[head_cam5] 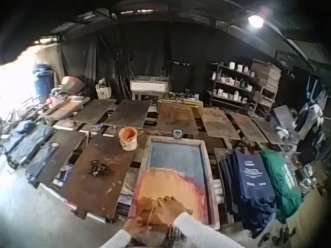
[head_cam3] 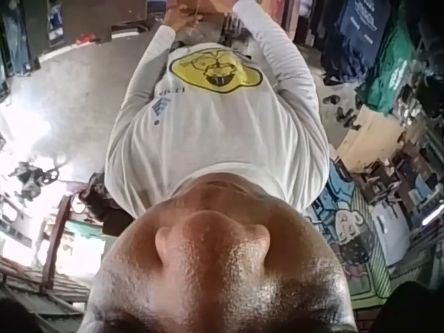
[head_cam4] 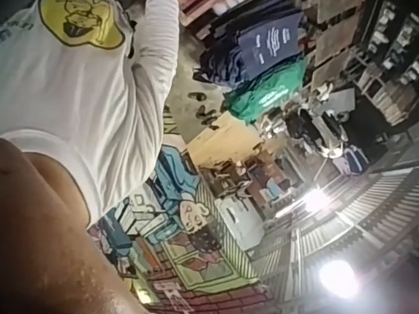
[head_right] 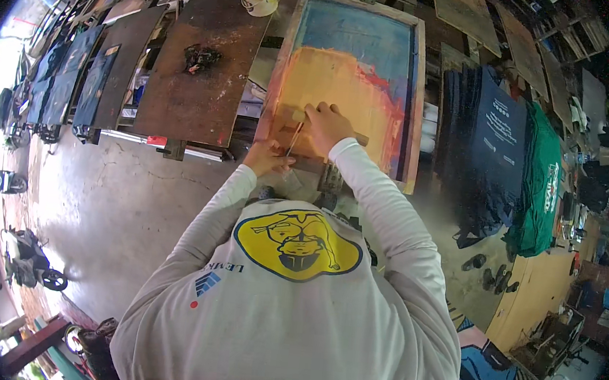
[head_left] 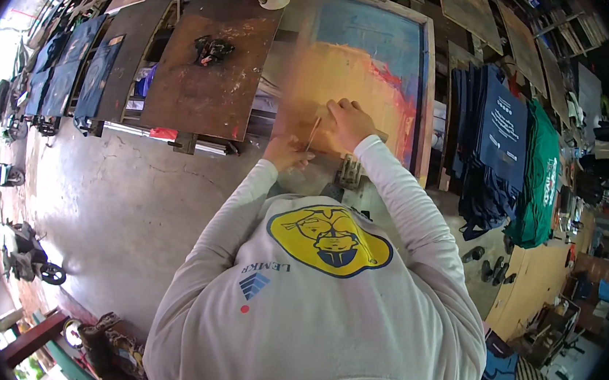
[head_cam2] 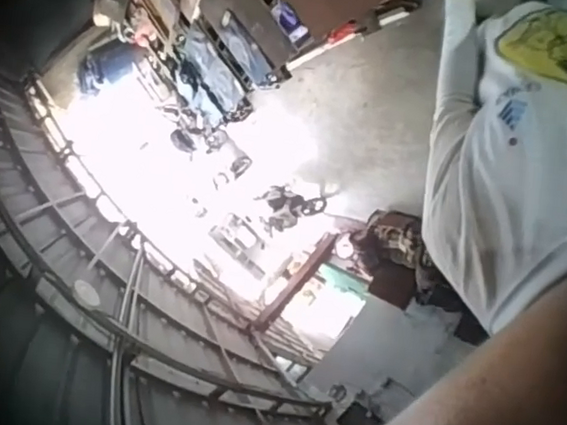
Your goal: The person is manually applying ink to a screen printing frame and pressing it onto t-shirts to create prints.
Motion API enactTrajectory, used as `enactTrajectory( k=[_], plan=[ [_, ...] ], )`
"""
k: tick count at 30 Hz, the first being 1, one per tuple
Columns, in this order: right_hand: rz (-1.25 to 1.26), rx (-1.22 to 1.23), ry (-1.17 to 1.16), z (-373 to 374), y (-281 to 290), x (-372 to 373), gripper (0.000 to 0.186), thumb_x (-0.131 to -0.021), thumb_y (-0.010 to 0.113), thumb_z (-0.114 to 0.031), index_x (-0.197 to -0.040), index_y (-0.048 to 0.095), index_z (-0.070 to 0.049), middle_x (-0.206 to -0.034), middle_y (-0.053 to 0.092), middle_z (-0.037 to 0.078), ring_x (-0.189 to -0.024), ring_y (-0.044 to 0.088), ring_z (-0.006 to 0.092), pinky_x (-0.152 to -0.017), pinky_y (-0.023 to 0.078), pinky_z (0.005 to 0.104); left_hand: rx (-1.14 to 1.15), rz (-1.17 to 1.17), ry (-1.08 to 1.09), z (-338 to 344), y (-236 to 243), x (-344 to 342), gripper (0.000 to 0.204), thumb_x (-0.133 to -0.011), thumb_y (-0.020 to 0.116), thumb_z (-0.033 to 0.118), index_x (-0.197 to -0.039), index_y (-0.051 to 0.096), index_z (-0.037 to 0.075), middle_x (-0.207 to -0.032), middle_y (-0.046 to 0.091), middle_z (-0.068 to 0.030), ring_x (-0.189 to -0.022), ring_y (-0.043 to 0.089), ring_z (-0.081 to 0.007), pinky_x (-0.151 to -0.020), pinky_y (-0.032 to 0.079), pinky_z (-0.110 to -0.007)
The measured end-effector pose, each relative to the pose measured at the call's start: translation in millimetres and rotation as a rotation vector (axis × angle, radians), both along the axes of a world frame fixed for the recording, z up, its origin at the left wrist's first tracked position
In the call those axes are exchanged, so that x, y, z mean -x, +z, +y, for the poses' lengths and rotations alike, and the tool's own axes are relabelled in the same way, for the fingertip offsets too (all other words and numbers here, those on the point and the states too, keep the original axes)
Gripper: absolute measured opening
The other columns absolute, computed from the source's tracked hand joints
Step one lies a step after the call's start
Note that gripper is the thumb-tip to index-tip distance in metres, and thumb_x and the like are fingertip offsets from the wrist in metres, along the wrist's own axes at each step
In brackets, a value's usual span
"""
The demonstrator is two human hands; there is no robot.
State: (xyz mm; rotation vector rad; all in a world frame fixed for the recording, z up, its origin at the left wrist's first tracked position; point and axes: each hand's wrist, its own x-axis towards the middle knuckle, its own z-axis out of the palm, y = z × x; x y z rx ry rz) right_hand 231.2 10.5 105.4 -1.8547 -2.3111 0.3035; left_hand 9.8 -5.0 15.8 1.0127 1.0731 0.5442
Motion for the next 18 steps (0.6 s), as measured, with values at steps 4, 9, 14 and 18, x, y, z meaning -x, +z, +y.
enactTrajectory(
  k=[4,9,14,18],
  plan=[
    [-0.035,-0.044,0.096,7,-13,12,0.045,-0.081,0.067,-0.015,-0.123,0.052,-0.013,-0.113,0.058,0.012,-0.109,0.057,0.0351,-0.084,0.055,0.0456,-0.076,0.158,-0.062,2,-6,-2,0.037,-0.076,0.084,0.013,-0.092,0.056,-0.005,-0.078,0.069,-0.0153,-0.063,0.07,-0.0224,-0.053,0.057,-0.034],
    [-0.062,-0.027,0.002,28,-9,-4,0.04,-0.084,0.064,-0.016,-0.122,0.052,-0.012,-0.113,0.058,0.012,-0.109,0.057,0.0352,-0.085,0.054,0.0463,-0.096,0.137,-0.006,-2,-10,-4,0.036,-0.077,0.084,0.014,-0.095,0.06,-0.006,-0.076,0.07,-0.0119,-0.063,0.07,-0.0212,-0.053,0.056,-0.032],
    [0.088,-0.131,-0.02,17,1,-14,0.032,-0.086,0.061,-0.014,-0.116,0.053,-0.01,-0.106,0.06,0.014,-0.101,0.059,0.0371,-0.082,0.053,0.0474,0.077,-0.032,0.021,-5,0,-5,0.029,-0.085,0.077,0.012,-0.103,0.063,-0.006,-0.084,0.071,-0.013,-0.067,0.071,-0.0206,-0.055,0.057,-0.03],
    [0.123,-0.129,0.001,1,6,-14,0.029,-0.086,0.059,-0.014,-0.114,0.053,-0.01,-0.104,0.061,0.015,-0.098,0.06,0.0378,-0.081,0.053,0.0478,0.202,0.017,0.021,-1,11,5,0.026,-0.089,0.074,0.017,-0.102,0.066,-0.003,-0.087,0.072,-0.0126,-0.072,0.072,-0.0206,-0.057,0.057,-0.028]
  ],
)
